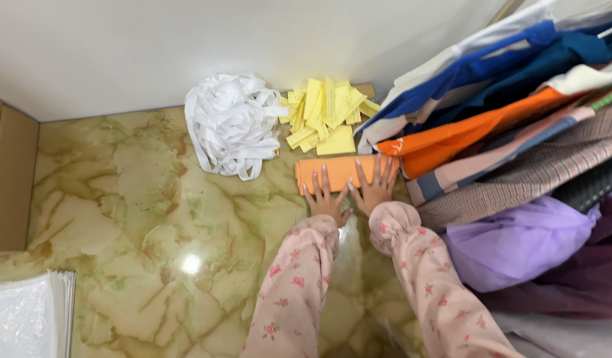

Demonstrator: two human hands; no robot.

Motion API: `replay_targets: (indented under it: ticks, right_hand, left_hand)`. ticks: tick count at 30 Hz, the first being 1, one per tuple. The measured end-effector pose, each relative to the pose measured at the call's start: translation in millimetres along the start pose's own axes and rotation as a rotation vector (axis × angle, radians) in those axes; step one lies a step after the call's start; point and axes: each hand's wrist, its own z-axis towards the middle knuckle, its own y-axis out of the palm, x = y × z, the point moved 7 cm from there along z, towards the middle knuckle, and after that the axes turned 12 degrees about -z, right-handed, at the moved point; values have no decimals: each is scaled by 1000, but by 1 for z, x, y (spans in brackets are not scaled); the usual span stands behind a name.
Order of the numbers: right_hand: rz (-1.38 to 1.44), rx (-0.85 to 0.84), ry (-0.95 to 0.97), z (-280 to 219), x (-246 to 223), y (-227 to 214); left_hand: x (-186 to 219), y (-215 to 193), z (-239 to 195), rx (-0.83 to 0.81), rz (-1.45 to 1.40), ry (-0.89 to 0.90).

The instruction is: The person removes an orange t-shirt from a hanger, folds it neatly on a marble-patterned table, and places it aside. They then remove a white patterned t-shirt and a black t-shirt from the rack, folding each one in the same manner on the table.

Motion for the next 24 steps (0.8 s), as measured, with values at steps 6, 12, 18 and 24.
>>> replay_targets:
  ticks: [6,12,18,24]
  right_hand:
    - [194,-215,27,0,17,31]
    - [181,-335,8,12,54,68]
    - [387,-212,307,-41,68,37]
    - [852,-229,504,-77,24,-66]
  left_hand:
    - [4,-9,-3,12,-21,-14]
    - [-2,18,38,-183,-121,4]
    - [-6,19,34,-167,-346,24]
    - [-28,32,-33,116,-683,-3]
